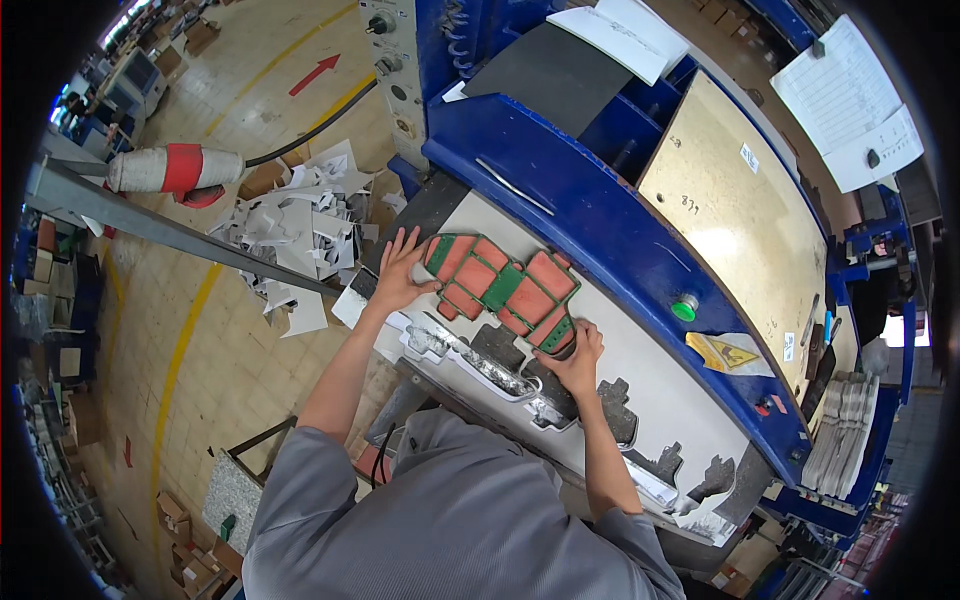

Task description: Manually position a cutting die on sheets of material and operate a hydraulic press to cut shoe components.

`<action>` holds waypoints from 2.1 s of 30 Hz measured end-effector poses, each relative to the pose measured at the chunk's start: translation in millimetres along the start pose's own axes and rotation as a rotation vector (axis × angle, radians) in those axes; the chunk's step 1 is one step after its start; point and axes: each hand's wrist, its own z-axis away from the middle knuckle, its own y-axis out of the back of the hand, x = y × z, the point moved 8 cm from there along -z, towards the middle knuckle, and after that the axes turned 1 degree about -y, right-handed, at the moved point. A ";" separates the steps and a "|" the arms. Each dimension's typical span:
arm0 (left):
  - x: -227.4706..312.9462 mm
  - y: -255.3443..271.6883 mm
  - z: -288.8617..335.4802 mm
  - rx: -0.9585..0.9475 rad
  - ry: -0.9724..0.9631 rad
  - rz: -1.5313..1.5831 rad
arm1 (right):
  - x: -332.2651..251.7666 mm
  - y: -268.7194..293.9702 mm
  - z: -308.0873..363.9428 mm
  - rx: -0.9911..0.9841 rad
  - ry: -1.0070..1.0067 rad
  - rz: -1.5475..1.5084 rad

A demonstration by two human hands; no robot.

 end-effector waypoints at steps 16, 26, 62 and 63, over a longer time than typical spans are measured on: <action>-7.3 -2.7 -2.9 0.012 0.018 -0.038 | 6.8 -0.9 -5.6 0.005 -0.074 -0.054; -4.1 -0.4 -0.3 -0.021 0.047 -0.033 | 11.7 -6.3 -3.0 -0.008 -0.031 -0.007; 173.8 -64.9 13.5 0.221 -0.308 0.045 | 4.0 68.9 74.0 0.150 0.060 0.336; 174.5 -66.5 11.9 0.206 -0.305 0.064 | 10.1 68.3 73.6 0.176 0.031 0.355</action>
